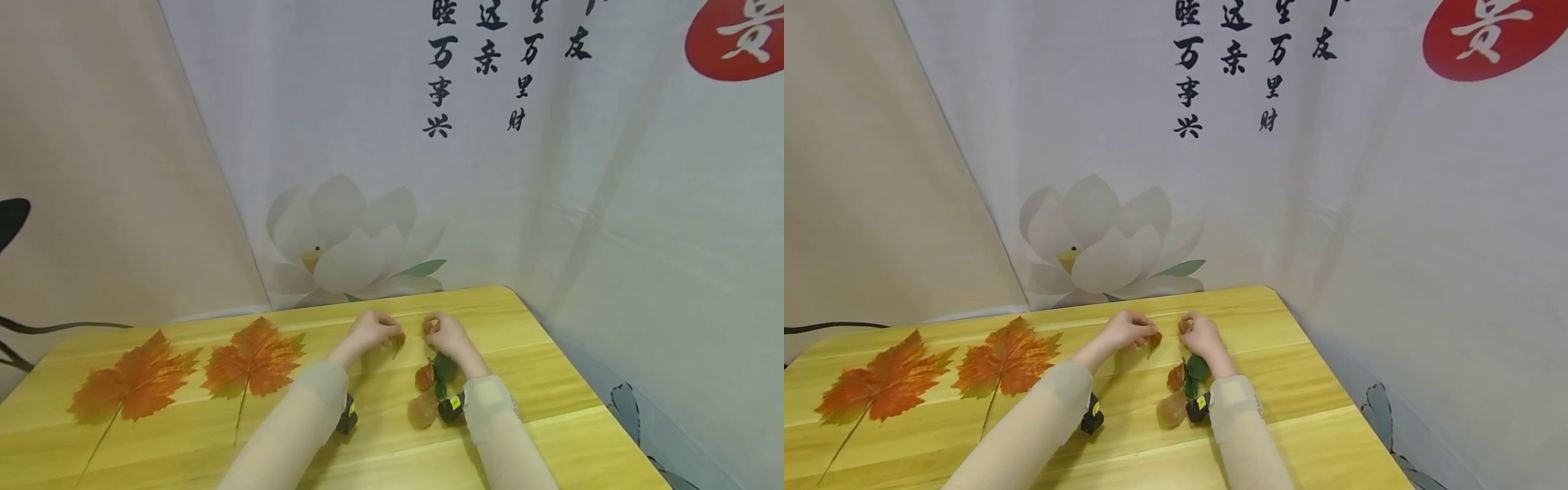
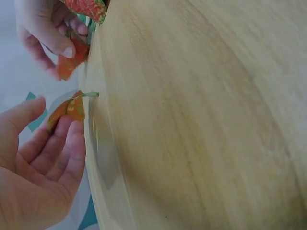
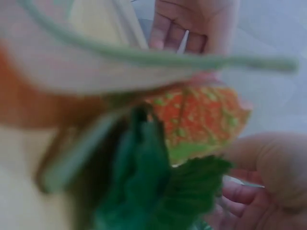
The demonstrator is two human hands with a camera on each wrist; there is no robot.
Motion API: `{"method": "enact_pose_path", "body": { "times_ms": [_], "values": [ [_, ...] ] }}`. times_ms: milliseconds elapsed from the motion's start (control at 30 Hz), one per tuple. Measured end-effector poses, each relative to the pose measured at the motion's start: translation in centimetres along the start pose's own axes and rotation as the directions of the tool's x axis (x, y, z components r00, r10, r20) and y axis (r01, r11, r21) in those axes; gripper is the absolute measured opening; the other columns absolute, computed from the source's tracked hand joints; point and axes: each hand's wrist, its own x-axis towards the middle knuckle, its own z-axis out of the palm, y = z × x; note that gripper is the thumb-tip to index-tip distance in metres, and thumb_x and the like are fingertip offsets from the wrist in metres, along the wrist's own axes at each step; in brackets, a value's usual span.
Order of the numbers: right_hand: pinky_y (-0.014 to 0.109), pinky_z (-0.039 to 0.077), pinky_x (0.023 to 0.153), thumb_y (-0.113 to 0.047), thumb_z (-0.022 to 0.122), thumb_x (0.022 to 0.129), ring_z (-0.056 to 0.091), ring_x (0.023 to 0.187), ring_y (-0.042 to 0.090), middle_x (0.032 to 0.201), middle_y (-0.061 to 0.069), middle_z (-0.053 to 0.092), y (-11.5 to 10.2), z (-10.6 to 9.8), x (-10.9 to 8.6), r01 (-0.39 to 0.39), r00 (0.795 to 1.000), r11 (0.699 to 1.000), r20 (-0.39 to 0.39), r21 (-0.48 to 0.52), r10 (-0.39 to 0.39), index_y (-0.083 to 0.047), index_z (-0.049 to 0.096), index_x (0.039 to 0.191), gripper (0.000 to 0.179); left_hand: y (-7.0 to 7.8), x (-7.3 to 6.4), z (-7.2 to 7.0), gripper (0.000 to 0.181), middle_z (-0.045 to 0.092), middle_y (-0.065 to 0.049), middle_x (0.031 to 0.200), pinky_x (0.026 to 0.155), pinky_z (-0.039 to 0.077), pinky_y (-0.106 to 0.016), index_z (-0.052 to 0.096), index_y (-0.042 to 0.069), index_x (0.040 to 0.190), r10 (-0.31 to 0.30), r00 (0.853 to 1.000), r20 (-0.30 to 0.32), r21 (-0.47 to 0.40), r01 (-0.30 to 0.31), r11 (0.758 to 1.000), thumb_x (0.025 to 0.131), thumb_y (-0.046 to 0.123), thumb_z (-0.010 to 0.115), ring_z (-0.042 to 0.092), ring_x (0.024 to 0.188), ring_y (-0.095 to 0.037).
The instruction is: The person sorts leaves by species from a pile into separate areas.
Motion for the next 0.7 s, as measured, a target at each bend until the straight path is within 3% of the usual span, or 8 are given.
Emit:
{"method": "enact_pose_path", "body": {
  "times_ms": [133, 233, 433, 567, 700],
  "values": [
    [0.026, 0.046, 0.050, 0.008, 0.058, 0.083, 0.050, 0.052, 0.015, 0.067, 0.008, 0.054, 0.0, -0.6, 0.0, -0.036, 0.999, 0.991, 0.043, 0.131, 0.031, 0.002, 0.049, 0.138, 0.057, 0.2, 0.0, 0.0, 0.017, 0.068, -0.007, 0.090, 0.068, 0.056, -0.035, 0.073, 0.005, 0.101, -0.002, 1.000, -0.010, -0.036, 0.002, 0.999, 0.089, 0.017, 0.070, 0.064, 0.076, -0.024],
    [0.028, 0.049, 0.052, 0.007, 0.058, 0.085, 0.055, 0.055, 0.016, 0.072, 0.010, 0.061, 0.0, -1.1, 0.0, -0.058, 0.997, 0.984, 0.063, 0.171, 0.048, 0.005, 0.054, 0.133, 0.048, 0.3, 0.1, -0.1, 0.013, 0.067, -0.005, 0.091, 0.068, 0.056, -0.034, 0.072, 0.005, 0.097, 0.002, 1.000, -0.029, -0.060, -0.004, 0.998, 0.088, 0.015, 0.071, 0.064, 0.077, -0.021],
    [0.030, 0.053, 0.064, -0.001, 0.064, 0.088, 0.064, 0.073, 0.017, 0.103, 0.014, 0.070, 0.6, -1.5, 0.0, -0.082, 0.996, 0.986, 0.041, 0.143, 0.077, 0.005, 0.068, 0.116, 0.029, 0.6, 0.1, -0.3, 0.015, 0.069, -0.008, 0.097, 0.073, 0.057, -0.035, 0.071, 0.003, 0.098, -0.006, 0.999, -0.040, -0.141, 0.001, 0.990, 0.088, 0.014, 0.071, 0.066, 0.081, -0.021],
    [0.030, 0.052, 0.063, -0.001, 0.066, 0.087, 0.063, 0.073, 0.017, 0.103, 0.012, 0.070, 1.0, -1.5, 0.1, -0.076, 0.996, 0.982, 0.051, 0.171, 0.068, 0.005, 0.067, 0.117, 0.031, 0.8, 0.0, -0.5, 0.016, 0.069, -0.008, 0.098, 0.074, 0.057, -0.037, 0.071, 0.002, 0.100, 0.006, 0.999, -0.035, -0.142, -0.011, 0.990, 0.088, 0.013, 0.071, 0.066, 0.082, -0.020],
    [0.028, 0.048, 0.057, -0.002, 0.067, 0.086, 0.061, 0.069, 0.017, 0.096, 0.009, 0.070, 1.3, -1.5, 0.2, -0.084, 0.995, 0.973, 0.075, 0.213, 0.069, 0.005, 0.065, 0.119, 0.033, 1.1, 0.1, -1.2, 0.016, 0.069, -0.009, 0.098, 0.074, 0.057, -0.038, 0.070, 0.001, 0.103, 0.058, 0.998, -0.036, -0.144, -0.063, 0.988, 0.089, 0.008, 0.069, 0.066, 0.083, -0.021]
  ]
}}
